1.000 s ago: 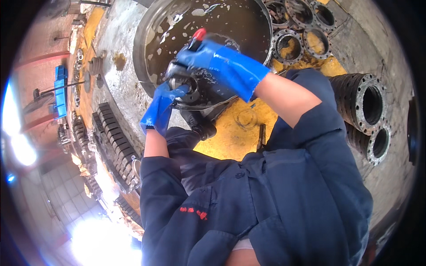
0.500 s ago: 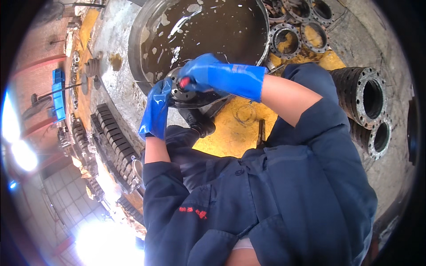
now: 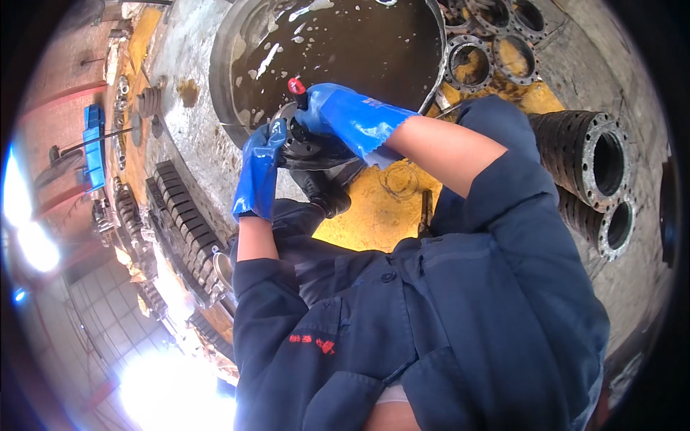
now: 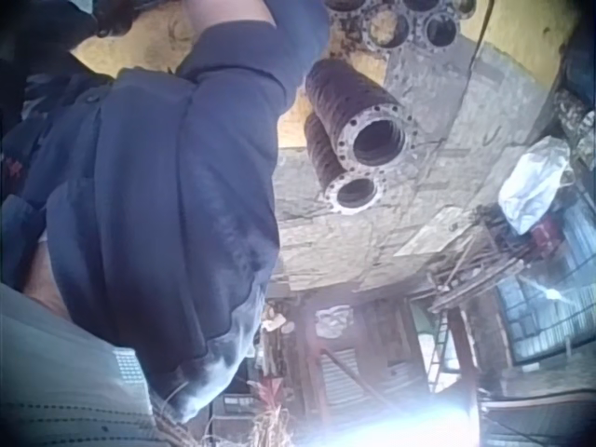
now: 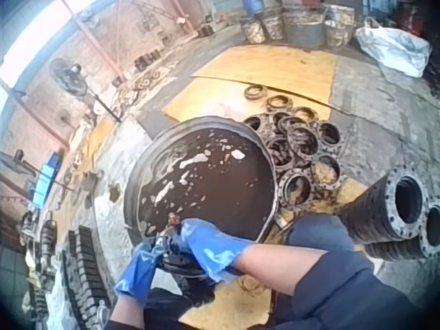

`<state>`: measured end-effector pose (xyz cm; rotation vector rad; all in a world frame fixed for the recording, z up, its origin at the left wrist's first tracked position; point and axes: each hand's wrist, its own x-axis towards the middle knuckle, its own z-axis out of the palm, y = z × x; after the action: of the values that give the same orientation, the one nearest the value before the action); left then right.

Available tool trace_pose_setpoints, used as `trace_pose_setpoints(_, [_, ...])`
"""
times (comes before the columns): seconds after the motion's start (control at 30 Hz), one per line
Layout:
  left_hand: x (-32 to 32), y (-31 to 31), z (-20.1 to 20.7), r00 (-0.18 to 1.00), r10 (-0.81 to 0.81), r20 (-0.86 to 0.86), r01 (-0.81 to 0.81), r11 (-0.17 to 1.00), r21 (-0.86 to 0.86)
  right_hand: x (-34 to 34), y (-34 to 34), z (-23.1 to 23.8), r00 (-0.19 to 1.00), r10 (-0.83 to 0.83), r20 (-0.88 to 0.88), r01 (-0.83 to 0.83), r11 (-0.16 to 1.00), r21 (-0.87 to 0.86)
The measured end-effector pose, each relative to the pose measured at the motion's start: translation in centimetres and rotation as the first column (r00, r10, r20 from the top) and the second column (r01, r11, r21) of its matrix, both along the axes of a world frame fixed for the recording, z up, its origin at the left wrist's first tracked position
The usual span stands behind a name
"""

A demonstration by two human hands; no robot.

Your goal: The person is cleaning metal rings and industrial parts by submerging them in a tub of liquid and scrubbing them with a brush.

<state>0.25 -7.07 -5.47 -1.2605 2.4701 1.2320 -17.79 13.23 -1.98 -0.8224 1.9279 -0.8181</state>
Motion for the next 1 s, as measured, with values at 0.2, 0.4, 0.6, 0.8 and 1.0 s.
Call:
trace_pose_setpoints(0.2, [-0.4,1.1,1.1,1.000,-0.021,0.005,0.021,1.000,-0.017,-0.6,4.7,-2.1,0.999,0.015,-0.047,-0.038,0.852,-0.522])
trace_pose_setpoints(0.4, [0.1,1.6,1.2,0.999,0.027,-0.016,-0.027,0.999,-0.020,-0.8,5.3,0.7,0.918,-0.034,0.395,0.168,0.936,-0.308])
trace_pose_setpoints(0.6, [0.2,0.5,0.0,1.000,-0.014,-0.006,0.014,0.998,-0.059,0.7,-1.2,0.9,0.940,0.226,-0.256,-0.201,0.972,0.120])
trace_pose_setpoints(0.8, [0.1,0.9,0.1,1.000,-0.005,-0.028,0.004,0.999,-0.035,0.6,0.2,2.2,0.628,0.430,-0.649,-0.544,0.838,0.028])
trace_pose_setpoints(1.0, [-0.5,2.2,0.8,0.997,-0.003,-0.075,0.002,1.000,-0.002,0.5,1.4,-0.3,0.786,0.156,-0.598,-0.371,0.893,-0.254])
